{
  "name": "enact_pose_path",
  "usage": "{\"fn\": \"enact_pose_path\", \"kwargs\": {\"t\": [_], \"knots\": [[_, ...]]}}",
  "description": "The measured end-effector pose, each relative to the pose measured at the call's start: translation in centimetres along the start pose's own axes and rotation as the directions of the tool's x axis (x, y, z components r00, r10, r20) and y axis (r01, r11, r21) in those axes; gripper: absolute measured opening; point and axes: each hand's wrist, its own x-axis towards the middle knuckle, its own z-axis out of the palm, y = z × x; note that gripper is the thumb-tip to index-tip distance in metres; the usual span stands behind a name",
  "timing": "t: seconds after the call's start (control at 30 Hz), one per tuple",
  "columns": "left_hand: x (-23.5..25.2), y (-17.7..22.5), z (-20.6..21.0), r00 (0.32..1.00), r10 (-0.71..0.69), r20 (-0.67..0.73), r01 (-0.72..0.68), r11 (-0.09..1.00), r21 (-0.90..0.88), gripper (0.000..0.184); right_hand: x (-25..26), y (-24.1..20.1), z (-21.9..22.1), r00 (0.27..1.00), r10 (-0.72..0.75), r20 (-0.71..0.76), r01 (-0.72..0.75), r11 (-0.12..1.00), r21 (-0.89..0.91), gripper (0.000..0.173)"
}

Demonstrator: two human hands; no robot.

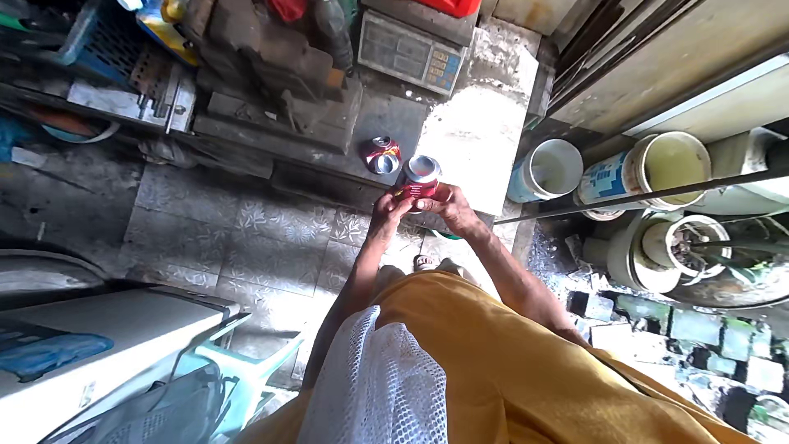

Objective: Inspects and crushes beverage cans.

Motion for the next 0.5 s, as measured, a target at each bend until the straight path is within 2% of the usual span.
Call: {"fn": "enact_pose_path", "kwargs": {"t": [0.1, 0.2, 0.3, 0.4, 0.43, 0.5], "knots": [[0.1, -0.6, 0.1, 0.996, 0.083, -0.021, -0.082, 0.996, 0.031, 0.033, -0.1, 0.0, 0.0, 0.999, -0.051, -0.016, 0.051, 0.999, -0.014, 0.035], [-0.2, -0.7, 0.8, 0.986, 0.152, -0.064, -0.145, 0.985, 0.095, 0.024, -0.2, 0.7, -0.2, 0.989, -0.136, -0.065, 0.129, 0.987, -0.091, 0.019], [-0.3, -0.9, 0.9, 0.983, 0.168, -0.074, -0.158, 0.979, 0.126, 0.019, -0.3, 1.4, -0.5, 0.983, -0.155, -0.094, 0.149, 0.986, -0.069, 0.018], [0.2, -1.1, 0.7, 0.986, 0.137, -0.099, -0.115, 0.973, 0.198, 0.012, -0.2, 1.9, -0.3, 0.981, -0.110, -0.157, 0.104, 0.993, -0.048, 0.012], [0.4, -0.8, 0.6, 0.989, 0.117, -0.087, -0.094, 0.967, 0.239, 0.016, -0.1, 1.8, -0.3, 0.982, -0.085, -0.167, 0.077, 0.995, -0.058, 0.011], [0.7, 0.5, 0.1, 0.995, 0.103, -0.009, -0.094, 0.941, 0.326, 0.040, 0.0, 1.1, -0.2, 0.987, -0.040, -0.158, 0.026, 0.996, -0.089, 0.011]]}}
